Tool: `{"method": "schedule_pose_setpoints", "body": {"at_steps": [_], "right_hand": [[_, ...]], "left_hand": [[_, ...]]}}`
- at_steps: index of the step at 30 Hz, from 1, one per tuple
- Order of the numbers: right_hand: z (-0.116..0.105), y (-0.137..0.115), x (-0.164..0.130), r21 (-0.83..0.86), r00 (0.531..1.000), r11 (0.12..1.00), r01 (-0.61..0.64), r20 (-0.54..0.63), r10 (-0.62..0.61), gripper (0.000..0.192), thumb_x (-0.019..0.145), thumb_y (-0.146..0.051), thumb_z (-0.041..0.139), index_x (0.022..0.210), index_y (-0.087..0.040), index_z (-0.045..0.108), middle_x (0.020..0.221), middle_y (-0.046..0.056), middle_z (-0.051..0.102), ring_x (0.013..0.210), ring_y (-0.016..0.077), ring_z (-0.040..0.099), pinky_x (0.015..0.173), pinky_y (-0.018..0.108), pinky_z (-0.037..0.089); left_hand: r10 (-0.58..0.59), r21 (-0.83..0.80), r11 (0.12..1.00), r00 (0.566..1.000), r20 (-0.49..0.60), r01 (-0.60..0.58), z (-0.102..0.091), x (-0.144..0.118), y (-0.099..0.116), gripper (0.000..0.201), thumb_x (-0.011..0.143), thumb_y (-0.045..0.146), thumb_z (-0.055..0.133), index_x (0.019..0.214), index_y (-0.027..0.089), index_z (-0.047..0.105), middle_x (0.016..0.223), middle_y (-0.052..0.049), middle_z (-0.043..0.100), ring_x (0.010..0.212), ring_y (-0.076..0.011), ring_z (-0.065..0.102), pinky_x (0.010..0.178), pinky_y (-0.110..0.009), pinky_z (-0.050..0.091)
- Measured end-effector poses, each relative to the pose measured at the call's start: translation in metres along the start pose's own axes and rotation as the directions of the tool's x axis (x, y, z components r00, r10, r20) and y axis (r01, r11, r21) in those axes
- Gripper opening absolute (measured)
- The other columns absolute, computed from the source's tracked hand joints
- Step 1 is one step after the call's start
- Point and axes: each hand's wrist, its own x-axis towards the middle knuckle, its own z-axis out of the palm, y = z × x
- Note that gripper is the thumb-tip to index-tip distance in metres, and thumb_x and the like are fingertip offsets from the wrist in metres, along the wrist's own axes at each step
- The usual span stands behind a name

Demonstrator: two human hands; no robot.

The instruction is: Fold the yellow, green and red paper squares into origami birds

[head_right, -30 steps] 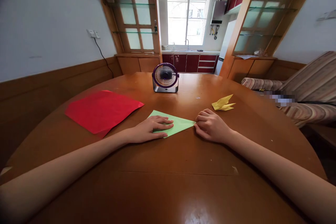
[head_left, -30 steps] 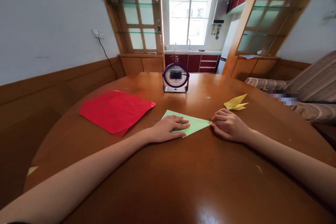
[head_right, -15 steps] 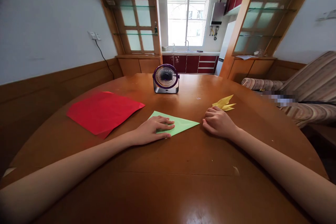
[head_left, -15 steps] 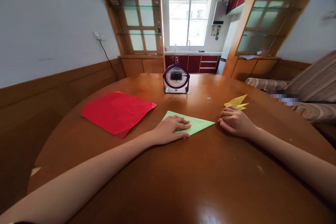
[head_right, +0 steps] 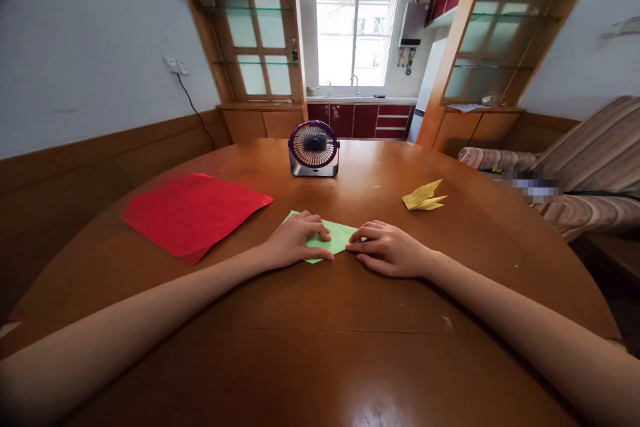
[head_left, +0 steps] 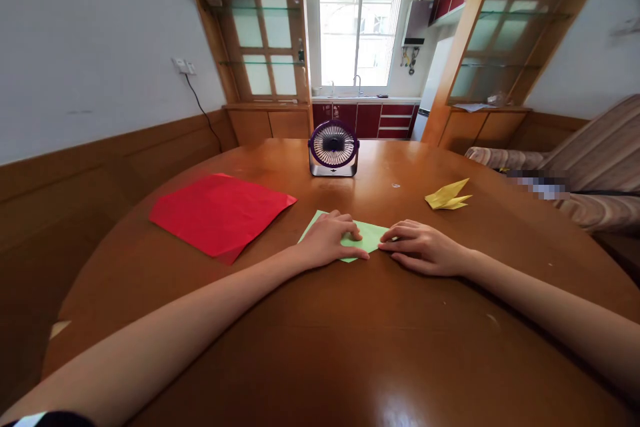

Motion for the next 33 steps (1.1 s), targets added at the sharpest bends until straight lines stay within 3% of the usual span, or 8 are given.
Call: {"method": "schedule_pose_setpoints", "body": {"at_steps": [11,17,20,24,28,33], "right_hand": [[0.001,-0.002,0.002,-0.031,0.999,0.999,-0.031,0.043,0.032,0.034,0.095,-0.023,0.047,0.126,-0.019,0.061,0.109,0.011,0.063,0.097,0.0217,0.056,0.087,0.043,0.048],[-0.002,0.01,-0.011,-0.055,0.998,0.997,-0.063,0.014,0.064,0.029,0.094,-0.021,0.048,0.117,-0.019,0.066,0.106,0.011,0.064,0.094,0.0205,0.059,0.084,0.039,0.05],[-0.005,0.017,-0.018,-0.039,0.998,0.997,-0.069,-0.012,0.068,0.027,0.093,-0.02,0.049,0.113,-0.019,0.068,0.104,0.01,0.065,0.093,0.0202,0.06,0.082,0.038,0.051],[-0.006,0.022,-0.022,0.01,0.997,0.998,-0.064,-0.036,0.064,0.026,0.093,-0.02,0.05,0.111,-0.02,0.068,0.106,0.01,0.066,0.098,0.0213,0.061,0.087,0.039,0.052],[-0.005,0.022,-0.023,0.094,0.994,0.991,-0.098,-0.048,0.103,0.026,0.094,-0.019,0.049,0.111,-0.02,0.068,0.11,0.011,0.066,0.104,0.0214,0.062,0.09,0.039,0.052],[-0.004,0.021,-0.023,0.143,0.99,0.983,-0.117,-0.057,0.127,0.026,0.093,-0.02,0.051,0.113,-0.021,0.068,0.109,0.01,0.068,0.106,0.0217,0.062,0.09,0.039,0.052]], "left_hand": [[0.015,0.13,0.992,0.998,-0.062,-0.007,0.01,0.008,0.0,0.047,0.076,0.066,0.064,0.078,0.019,0.065,0.086,-0.003,0.066,0.087,-0.0224,0.055,0.081,-0.035,0.035],[0.018,-0.012,1.0,0.999,0.043,-0.017,0.0,-0.005,-0.005,0.045,0.076,0.061,0.067,0.097,0.022,0.068,0.106,-0.003,0.068,0.102,-0.0233,0.057,0.093,-0.037,0.036],[0.029,-0.088,0.996,0.992,0.124,-0.018,-0.006,-0.012,-0.01,0.048,0.078,0.059,0.067,0.112,0.025,0.067,0.126,-0.004,0.063,0.12,-0.0258,0.052,0.104,-0.04,0.031],[0.048,-0.113,0.993,0.977,0.208,-0.025,-0.011,-0.016,-0.015,0.057,0.08,0.06,0.065,0.127,0.027,0.06,0.138,-0.006,0.056,0.132,-0.0282,0.043,0.108,-0.043,0.028],[0.042,-0.075,0.997,0.978,0.207,-0.027,-0.013,-0.019,-0.012,0.056,0.084,0.058,0.061,0.132,0.029,0.057,0.14,-0.006,0.054,0.133,-0.0283,0.042,0.11,-0.046,0.027],[0.124,0.046,0.99,0.983,0.136,-0.132,-0.015,-0.022,-0.004,0.039,0.09,0.047,0.058,0.123,0.027,0.063,0.133,-0.005,0.059,0.125,-0.0258,0.048,0.111,-0.048,0.025]]}}
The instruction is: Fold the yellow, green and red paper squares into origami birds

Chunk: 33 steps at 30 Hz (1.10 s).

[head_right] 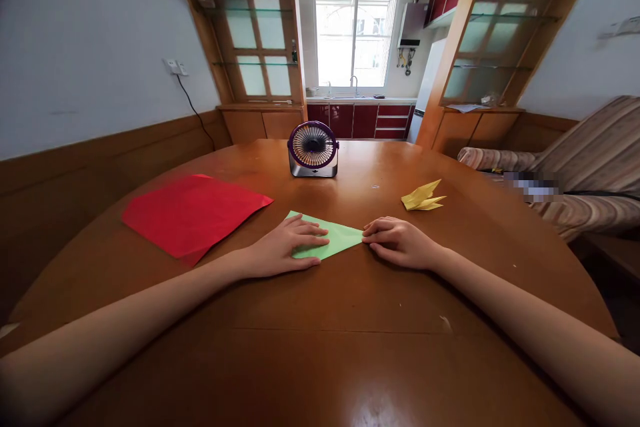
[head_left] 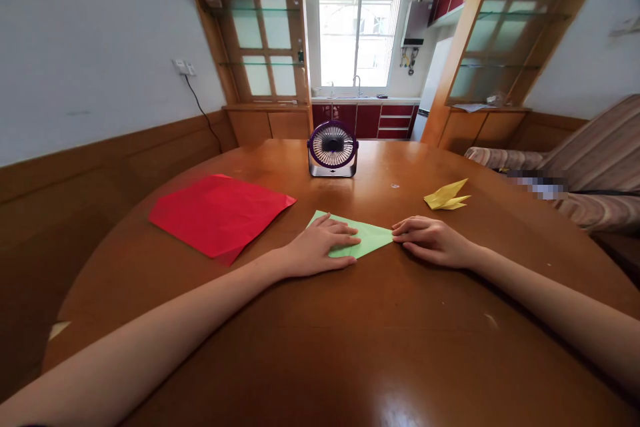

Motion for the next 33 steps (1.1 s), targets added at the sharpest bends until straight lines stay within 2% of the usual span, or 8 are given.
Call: {"method": "schedule_pose_setpoints", "body": {"at_steps": [3,6,10,15,21,26,30,33], "right_hand": [[0.0,0.0,0.001,-0.028,1.0,0.999,0.022,0.006,-0.022,0.027,0.092,-0.02,0.053,0.115,-0.02,0.068,0.108,0.01,0.069,0.104,0.0221,0.063,0.09,0.041,0.051],[-0.001,-0.004,0.003,-0.048,0.999,0.997,0.052,0.007,-0.051,0.027,0.091,-0.02,0.054,0.115,-0.02,0.067,0.106,0.01,0.069,0.1,0.0219,0.064,0.089,0.041,0.05],[0.0,-0.015,0.008,-0.033,0.995,0.995,0.098,0.014,-0.097,0.028,0.091,-0.019,0.054,0.116,-0.019,0.066,0.1,0.01,0.07,0.095,0.0211,0.064,0.089,0.042,0.05],[0.006,-0.033,0.017,0.063,0.988,0.986,0.153,-0.013,-0.153,0.027,0.091,-0.017,0.055,0.115,-0.017,0.066,0.094,0.01,0.071,0.092,0.0202,0.065,0.086,0.04,0.05],[0.011,-0.044,0.022,0.178,0.988,0.972,0.156,-0.041,-0.151,0.029,0.092,-0.018,0.054,0.12,-0.018,0.064,0.096,0.009,0.071,0.09,0.0184,0.065,0.083,0.037,0.051],[0.006,-0.044,0.024,0.158,0.992,0.983,0.089,-0.103,-0.073,0.03,0.094,-0.016,0.051,0.121,-0.02,0.064,0.1,0.01,0.07,0.089,0.0176,0.064,0.08,0.035,0.052],[0.003,-0.04,0.028,0.089,0.986,0.996,0.025,-0.169,-0.01,0.029,0.095,-0.019,0.049,0.118,-0.02,0.065,0.102,0.01,0.069,0.092,0.0188,0.063,0.08,0.036,0.053],[0.007,-0.034,0.036,0.032,0.99,0.999,-0.041,-0.13,0.045,0.027,0.095,-0.022,0.049,0.115,-0.02,0.067,0.108,0.011,0.067,0.098,0.0205,0.062,0.085,0.039,0.052]], "left_hand": [[0.081,0.119,0.99,0.997,-0.019,-0.078,-0.005,0.0,0.006,0.029,0.091,0.039,0.057,0.114,0.025,0.068,0.121,-0.005,0.063,0.113,-0.0236,0.055,0.104,-0.043,0.034],[0.166,0.267,0.949,0.986,0.025,-0.166,-0.011,0.001,0.012,0.022,0.093,0.031,0.054,0.105,0.021,0.07,0.104,-0.006,0.068,0.097,-0.0211,0.059,0.093,-0.037,0.041],[0.22,0.495,0.838,0.973,0.075,-0.228,-0.013,0.002,0.018,0.018,0.094,0.017,0.049,0.094,0.016,0.067,0.081,-0.005,0.069,0.08,-0.0199,0.059,0.082,-0.035,0.04],[0.259,0.623,0.737,0.961,0.098,-0.263,-0.012,0.002,0.012,0.019,0.086,0.003,0.053,0.101,0.01,0.062,0.071,-0.005,0.067,0.071,-0.0213,0.058,0.067,-0.033,0.037],[0.249,0.607,0.76,0.967,0.054,-0.23,-0.011,0.0,-0.005,0.012,0.091,0.008,0.05,0.089,0.014,0.06,0.078,-0.005,0.065,0.073,-0.0195,0.058,0.067,-0.031,0.04],[0.253,0.572,0.795,0.967,-0.011,-0.201,-0.009,-0.001,-0.02,0.019,0.095,0.011,0.043,0.084,0.016,0.057,0.078,-0.004,0.064,0.069,-0.0171,0.057,0.066,-0.029,0.041],[0.282,0.427,0.874,0.958,-0.055,-0.233,-0.009,-0.004,-0.03,0.025,0.096,0.01,0.035,0.087,0.017,0.058,0.083,-0.005,0.065,0.074,-0.0157,0.059,0.07,-0.028,0.044],[0.254,0.28,0.934,0.963,-0.086,-0.222,-0.011,-0.007,-0.033,0.026,0.092,0.008,0.035,0.086,0.017,0.059,0.087,-0.005,0.065,0.078,-0.0151,0.06,0.073,-0.026,0.045]]}}
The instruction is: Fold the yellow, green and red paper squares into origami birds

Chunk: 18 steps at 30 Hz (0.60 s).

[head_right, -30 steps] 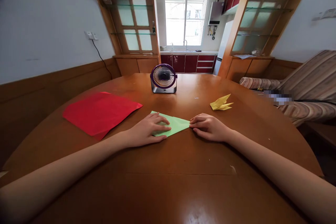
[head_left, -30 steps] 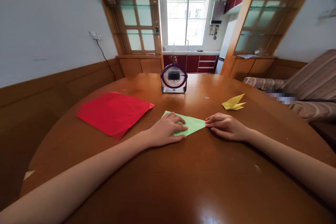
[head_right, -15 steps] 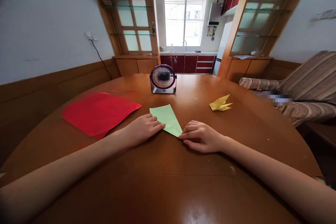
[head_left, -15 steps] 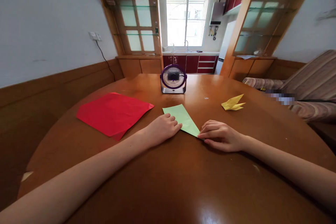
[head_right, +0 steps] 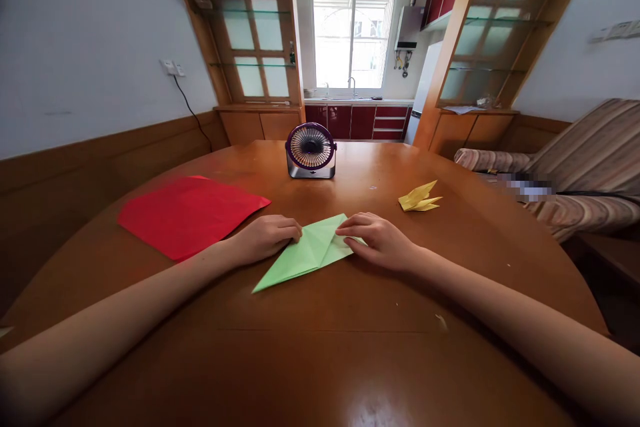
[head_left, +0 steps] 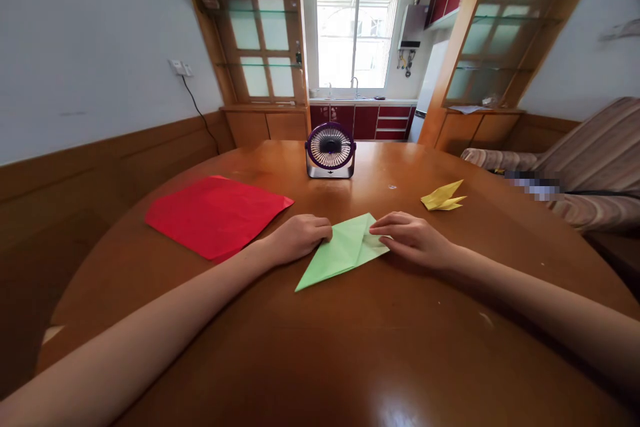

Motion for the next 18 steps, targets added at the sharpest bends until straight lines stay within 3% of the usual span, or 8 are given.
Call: {"method": "schedule_pose_setpoints", "body": {"at_steps": [5,9,14,18], "right_hand": [[0.016,0.008,0.019,-0.065,0.997,0.996,-0.059,0.047,0.062,0.027,0.095,-0.029,0.051,0.113,-0.02,0.068,0.111,0.01,0.066,0.102,0.0223,0.063,0.092,0.042,0.051],[0.029,0.01,0.029,-0.095,0.992,0.991,-0.09,0.076,0.098,0.032,0.094,-0.037,0.053,0.119,-0.02,0.065,0.118,0.012,0.063,0.107,0.0247,0.061,0.095,0.045,0.049],[0.037,0.01,0.027,-0.131,0.973,0.981,-0.144,0.163,0.165,0.046,0.094,-0.042,0.052,0.129,-0.013,0.058,0.128,0.016,0.058,0.117,0.0284,0.056,0.102,0.047,0.044],[0.037,0.01,0.025,-0.169,0.963,0.972,-0.161,0.188,0.192,0.053,0.094,-0.045,0.05,0.135,-0.012,0.052,0.134,0.017,0.054,0.121,0.0295,0.053,0.105,0.047,0.042]], "left_hand": [[-0.102,-0.122,0.988,0.995,-0.008,0.1,-0.003,0.002,0.008,0.022,0.086,0.008,0.039,0.087,0.016,0.06,0.085,-0.005,0.063,0.078,-0.0151,0.06,0.073,-0.026,0.046],[-0.205,-0.095,0.974,0.979,-0.001,0.204,0.0,0.007,0.022,0.016,0.09,0.026,0.048,0.091,0.016,0.06,0.086,-0.005,0.06,0.077,-0.0157,0.059,0.071,-0.026,0.047],[-0.344,-0.009,0.939,0.939,0.012,0.344,0.006,0.009,0.038,0.034,0.088,0.047,0.055,0.095,0.014,0.059,0.095,-0.008,0.061,0.087,-0.0213,0.06,0.078,-0.033,0.05],[-0.399,0.054,0.916,0.917,0.021,0.397,0.013,0.005,0.042,0.057,0.087,0.058,0.053,0.12,0.011,0.056,0.122,-0.015,0.06,0.114,-0.0276,0.056,0.105,-0.044,0.038]]}}
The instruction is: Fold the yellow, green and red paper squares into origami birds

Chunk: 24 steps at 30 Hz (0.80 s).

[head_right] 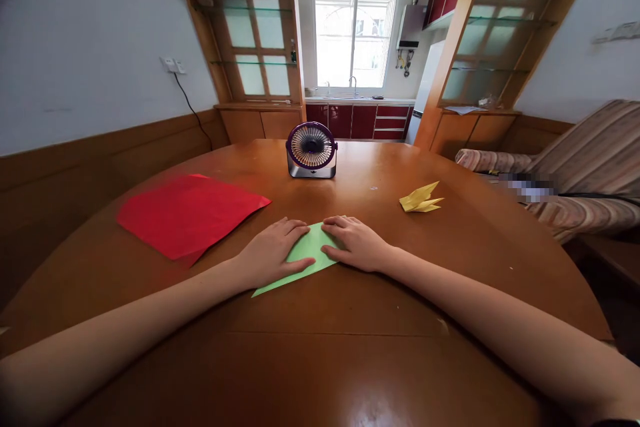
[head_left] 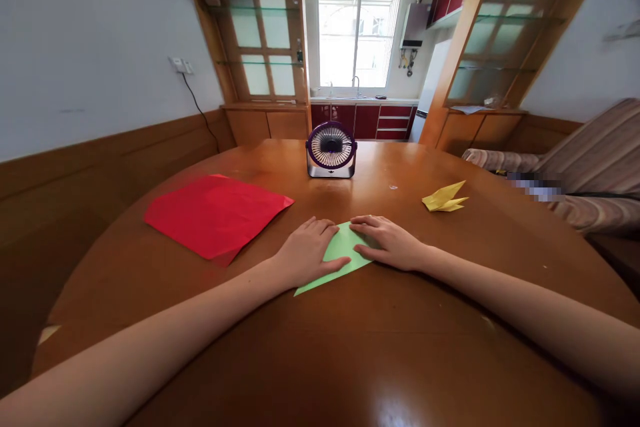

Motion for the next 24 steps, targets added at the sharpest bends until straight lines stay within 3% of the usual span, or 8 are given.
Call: {"method": "schedule_pose_setpoints", "body": {"at_steps": [4,10,13,17,20,24], "right_hand": [[0.002,0.001,-0.001,-0.044,0.998,0.998,-0.047,0.036,0.049,0.065,0.093,-0.052,0.046,0.141,-0.008,0.044,0.146,0.02,0.042,0.133,0.0331,0.044,0.11,0.05,0.037],[0.004,0.002,-0.002,-0.056,0.997,0.996,-0.072,0.011,0.072,0.071,0.091,-0.058,0.046,0.143,-0.009,0.042,0.148,0.021,0.04,0.136,0.0338,0.04,0.111,0.053,0.035],[0.001,0.0,-0.003,-0.065,0.998,0.995,-0.07,-0.014,0.069,0.069,0.09,-0.057,0.05,0.14,-0.01,0.046,0.143,0.02,0.047,0.132,0.0339,0.044,0.109,0.052,0.035],[-0.009,-0.002,-0.003,-0.048,0.997,0.996,-0.075,-0.03,0.074,0.068,0.085,-0.058,0.057,0.138,-0.015,0.05,0.13,0.018,0.057,0.12,0.0339,0.053,0.103,0.052,0.039],[-0.019,-0.003,0.0,-0.049,0.994,0.993,-0.103,0.031,0.105,0.073,0.081,-0.058,0.061,0.138,-0.015,0.049,0.126,0.018,0.059,0.117,0.0355,0.054,0.1,0.052,0.04],[-0.033,-0.004,0.011,-0.07,0.97,0.987,-0.148,0.184,0.159,0.078,0.075,-0.06,0.067,0.138,-0.015,0.051,0.129,0.018,0.056,0.115,0.0367,0.055,0.097,0.05,0.043]], "left_hand": [[-0.021,0.039,0.999,0.995,0.098,0.017,0.005,-0.005,-0.002,0.081,0.087,0.07,0.041,0.138,0.007,0.044,0.144,-0.02,0.045,0.135,-0.03,0.041,0.116,-0.048,0.022],[0.007,0.018,1.0,0.977,0.211,-0.012,0.002,-0.007,-0.002,0.097,0.086,0.076,0.03,0.147,0.001,0.03,0.153,-0.024,0.026,0.144,-0.0312,0.025,0.116,-0.05,0.021],[0.075,-0.005,0.997,0.986,0.149,-0.075,-0.004,-0.008,-0.004,0.09,0.086,0.074,0.038,0.143,0.004,0.039,0.149,-0.023,0.036,0.14,-0.0322,0.033,0.115,-0.051,0.025],[0.258,-0.053,0.965,0.966,0.01,-0.257,-0.014,-0.009,-0.011,0.053,0.094,0.053,0.047,0.125,0.013,0.06,0.124,-0.016,0.062,0.118,-0.0275,0.057,0.11,-0.048,0.037],[0.353,-0.099,0.93,0.935,-0.033,-0.355,-0.018,-0.011,-0.016,0.039,0.097,0.043,0.047,0.119,0.015,0.065,0.116,-0.013,0.064,0.11,-0.024,0.061,0.102,-0.042,0.046],[0.371,-0.124,0.918,0.926,-0.063,-0.377,-0.017,-0.011,-0.018,0.037,0.097,0.041,0.048,0.116,0.014,0.066,0.115,-0.013,0.064,0.109,-0.0239,0.061,0.098,-0.039,0.048]]}}
